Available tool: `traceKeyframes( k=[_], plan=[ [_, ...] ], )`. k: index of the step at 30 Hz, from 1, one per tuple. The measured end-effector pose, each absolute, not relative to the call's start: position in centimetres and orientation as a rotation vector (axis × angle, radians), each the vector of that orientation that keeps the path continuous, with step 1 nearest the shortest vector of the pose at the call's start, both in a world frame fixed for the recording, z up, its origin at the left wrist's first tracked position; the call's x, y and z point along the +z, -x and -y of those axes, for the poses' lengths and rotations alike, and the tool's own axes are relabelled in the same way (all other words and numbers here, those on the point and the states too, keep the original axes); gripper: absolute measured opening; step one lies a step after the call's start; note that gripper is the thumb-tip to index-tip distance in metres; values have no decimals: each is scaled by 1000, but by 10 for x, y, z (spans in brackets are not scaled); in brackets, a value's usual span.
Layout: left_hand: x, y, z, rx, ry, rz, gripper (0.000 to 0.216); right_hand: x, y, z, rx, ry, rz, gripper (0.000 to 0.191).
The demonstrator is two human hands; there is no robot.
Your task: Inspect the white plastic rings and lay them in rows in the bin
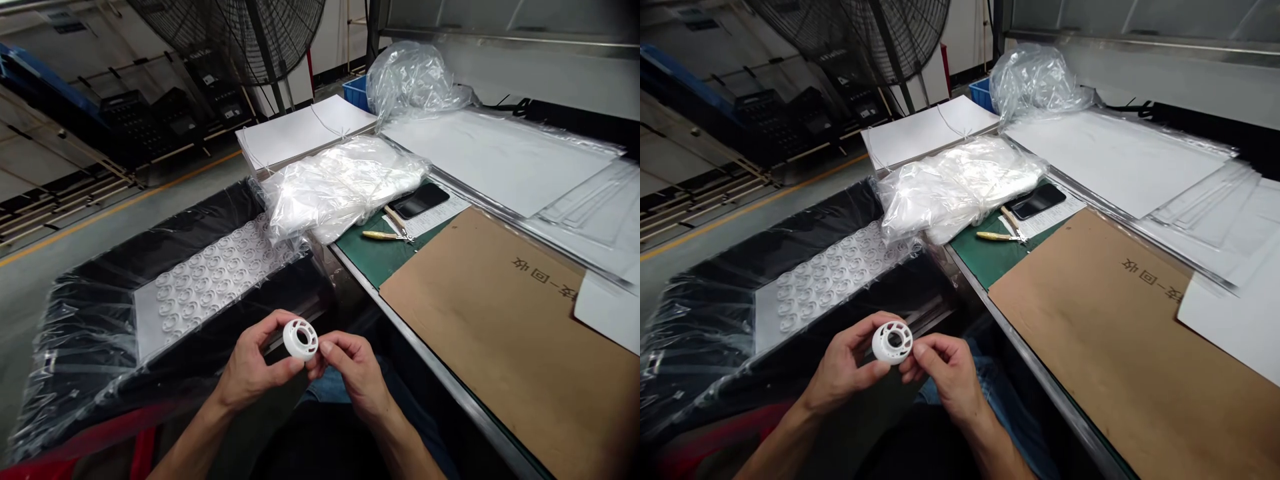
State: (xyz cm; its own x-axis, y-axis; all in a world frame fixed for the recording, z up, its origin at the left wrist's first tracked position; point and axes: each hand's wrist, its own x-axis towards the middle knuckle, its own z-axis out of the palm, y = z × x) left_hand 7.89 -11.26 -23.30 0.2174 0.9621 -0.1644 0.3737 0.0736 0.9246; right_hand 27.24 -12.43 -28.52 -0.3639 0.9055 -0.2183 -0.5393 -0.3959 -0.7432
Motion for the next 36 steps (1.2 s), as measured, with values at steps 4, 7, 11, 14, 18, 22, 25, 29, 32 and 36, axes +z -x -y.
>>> traceKeyframes(
  k=[4,7,11,14,18,22,25,29,32,36],
  plan=[
    [-238,-76,111,690,-1439,-1323,44,-287,-272,123,1879,788,671,34],
    [-241,-75,110,644,-1450,-1336,42,-289,-272,121,1869,794,657,32],
    [-243,-77,110,649,-1632,-1353,42,-293,-273,121,1835,804,649,28],
    [-245,-78,110,767,-1900,-1341,48,-295,-275,121,1812,829,672,24],
    [-248,-78,109,897,-2124,-1265,53,-296,-276,120,1737,861,743,20],
    [-251,-76,106,958,-2229,-1200,54,-295,-275,118,1718,860,769,19],
    [-252,-75,106,983,-2317,-1181,55,-298,-272,118,1735,844,764,21],
    [-244,-50,107,1039,-2434,-1347,53,-314,-277,126,1732,896,751,25],
    [-232,8,99,905,-2381,-1813,49,-340,-293,137,1711,976,761,25],
    [-215,134,81,123,-1631,-2563,62,-378,-319,152,1710,1117,719,32]
  ],
)
